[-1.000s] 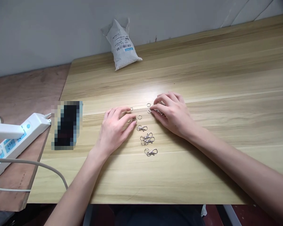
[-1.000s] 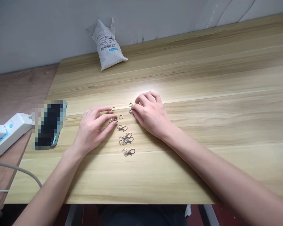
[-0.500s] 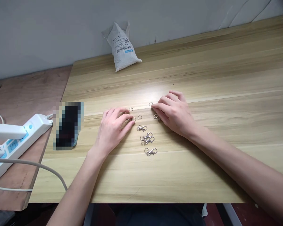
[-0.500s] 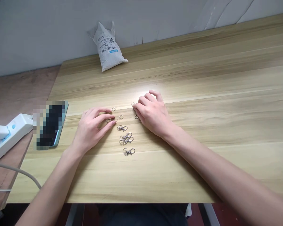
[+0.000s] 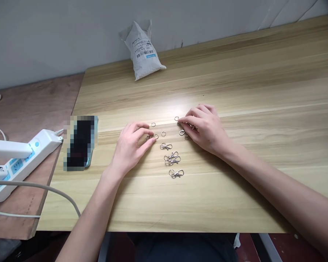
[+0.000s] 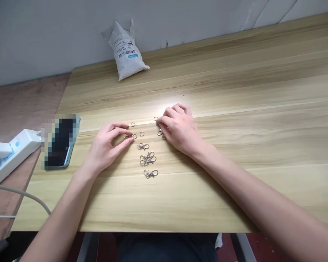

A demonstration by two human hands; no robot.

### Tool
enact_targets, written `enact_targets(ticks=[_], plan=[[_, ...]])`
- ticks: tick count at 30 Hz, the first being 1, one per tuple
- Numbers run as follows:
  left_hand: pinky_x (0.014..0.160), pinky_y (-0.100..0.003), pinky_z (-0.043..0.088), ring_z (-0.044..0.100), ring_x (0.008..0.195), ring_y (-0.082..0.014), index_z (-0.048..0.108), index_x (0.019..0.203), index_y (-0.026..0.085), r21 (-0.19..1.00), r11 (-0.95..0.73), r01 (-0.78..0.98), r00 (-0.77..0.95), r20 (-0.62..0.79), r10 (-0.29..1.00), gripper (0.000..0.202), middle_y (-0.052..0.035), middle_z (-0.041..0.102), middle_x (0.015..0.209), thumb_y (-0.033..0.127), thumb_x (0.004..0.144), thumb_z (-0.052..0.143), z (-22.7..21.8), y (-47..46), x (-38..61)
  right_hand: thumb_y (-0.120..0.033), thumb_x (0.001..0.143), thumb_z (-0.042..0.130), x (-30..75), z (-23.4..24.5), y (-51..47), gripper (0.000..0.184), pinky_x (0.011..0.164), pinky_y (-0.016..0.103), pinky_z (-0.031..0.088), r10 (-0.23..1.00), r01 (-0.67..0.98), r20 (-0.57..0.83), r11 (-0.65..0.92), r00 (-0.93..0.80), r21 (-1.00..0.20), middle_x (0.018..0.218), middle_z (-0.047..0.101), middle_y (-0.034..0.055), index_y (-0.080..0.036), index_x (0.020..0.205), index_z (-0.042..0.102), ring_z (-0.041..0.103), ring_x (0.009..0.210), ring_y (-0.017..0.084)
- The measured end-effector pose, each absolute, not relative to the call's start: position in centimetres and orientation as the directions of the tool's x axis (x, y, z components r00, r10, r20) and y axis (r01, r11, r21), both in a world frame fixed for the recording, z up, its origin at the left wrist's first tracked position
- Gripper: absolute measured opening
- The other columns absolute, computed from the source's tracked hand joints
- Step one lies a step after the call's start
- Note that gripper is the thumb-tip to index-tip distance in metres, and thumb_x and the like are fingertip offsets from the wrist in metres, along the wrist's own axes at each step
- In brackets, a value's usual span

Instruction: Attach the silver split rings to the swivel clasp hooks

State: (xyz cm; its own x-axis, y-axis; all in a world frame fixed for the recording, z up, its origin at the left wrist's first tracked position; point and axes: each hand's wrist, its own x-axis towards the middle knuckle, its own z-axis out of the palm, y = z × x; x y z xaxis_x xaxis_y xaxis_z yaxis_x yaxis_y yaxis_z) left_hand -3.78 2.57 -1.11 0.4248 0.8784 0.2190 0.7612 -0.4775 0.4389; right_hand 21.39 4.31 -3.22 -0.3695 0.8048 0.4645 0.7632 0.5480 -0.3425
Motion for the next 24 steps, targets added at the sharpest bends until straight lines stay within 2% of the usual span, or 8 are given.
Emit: enact_targets(ticks=[10, 24], plan=[[0.096, -0.042, 0.042, 0.056, 0.107, -0.0204, 0.061, 0.083, 0.020, 0.530, -0.444, 0.723, 0.383, 0.229, 0.895, 0.007, -0.0052, 0.062, 0.109, 0.025, 0.086, 0.065, -1.3, 2.1, -3.4, -0.020, 0.092, 0.050, 21.4, -3.3, 4.3, 0.020, 0.086, 0.041, 0.035, 0.833, 0.722, 0.433, 0.530, -0.345, -0.444, 0.085, 0.066, 0.0049, -0.025, 0.090, 0.069, 0.054, 0.084, 0.022], [0.098, -0.042, 0.041, 0.054, 0.111, -0.0209, 0.062, 0.088, 0.020, 0.479, -0.485, 0.732, 0.430, 0.228, 0.874, 0.006, -0.0061, 0.059, 0.112, 0.026, 0.089, 0.061, -1.3, 1.4, -2.9, -0.023, 0.094, 0.045, 21.4, -3.6, 4.1, 0.022, 0.079, 0.037, 0.036, 0.808, 0.673, 0.394, 0.585, -0.438, -0.452, 0.091, 0.063, 0.0075, -0.022, 0.097, 0.067, 0.050, 0.091, 0.023]])
